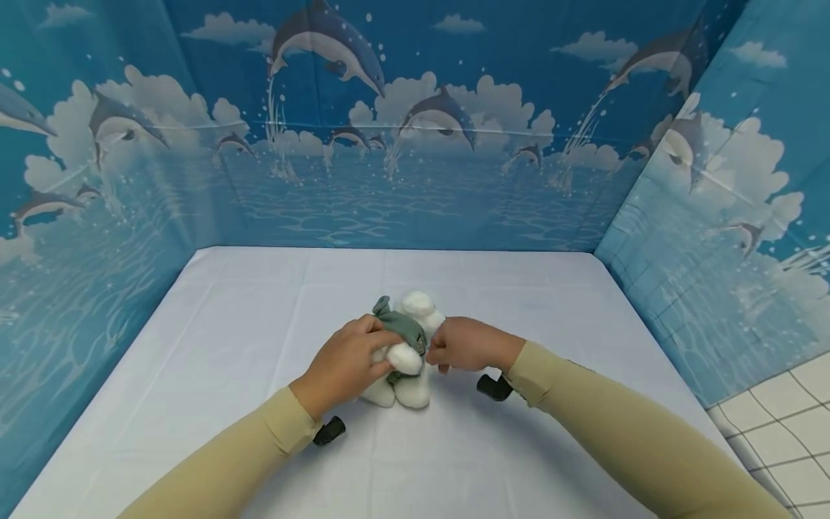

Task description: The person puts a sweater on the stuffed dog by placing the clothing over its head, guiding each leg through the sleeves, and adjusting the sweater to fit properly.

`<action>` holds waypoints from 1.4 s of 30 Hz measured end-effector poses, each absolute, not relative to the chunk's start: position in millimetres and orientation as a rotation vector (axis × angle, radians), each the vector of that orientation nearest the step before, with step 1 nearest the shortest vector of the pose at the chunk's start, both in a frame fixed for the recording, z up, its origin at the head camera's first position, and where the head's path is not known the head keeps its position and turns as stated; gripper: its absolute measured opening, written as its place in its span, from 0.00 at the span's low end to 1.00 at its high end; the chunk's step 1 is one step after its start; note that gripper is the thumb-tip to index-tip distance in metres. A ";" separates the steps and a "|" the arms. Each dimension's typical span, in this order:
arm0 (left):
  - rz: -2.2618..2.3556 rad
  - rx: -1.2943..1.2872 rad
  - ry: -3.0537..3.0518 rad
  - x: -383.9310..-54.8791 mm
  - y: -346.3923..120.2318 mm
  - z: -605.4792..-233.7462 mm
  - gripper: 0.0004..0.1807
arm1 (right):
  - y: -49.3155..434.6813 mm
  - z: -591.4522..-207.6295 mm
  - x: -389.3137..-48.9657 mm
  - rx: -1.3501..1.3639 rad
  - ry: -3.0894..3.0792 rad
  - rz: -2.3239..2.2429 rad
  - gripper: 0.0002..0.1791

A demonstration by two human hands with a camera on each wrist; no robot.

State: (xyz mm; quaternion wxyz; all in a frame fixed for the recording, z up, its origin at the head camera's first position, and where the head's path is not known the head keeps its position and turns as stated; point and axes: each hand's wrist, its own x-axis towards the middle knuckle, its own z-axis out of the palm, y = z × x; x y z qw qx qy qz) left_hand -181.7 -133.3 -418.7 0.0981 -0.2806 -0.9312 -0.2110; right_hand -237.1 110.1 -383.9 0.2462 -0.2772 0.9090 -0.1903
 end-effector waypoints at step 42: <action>-0.778 -0.677 -2.875 -182.1 -129.6 -425.4 0.13 | 86.8 -360.3 -250.5 -0.874 2.546 -0.924 0.06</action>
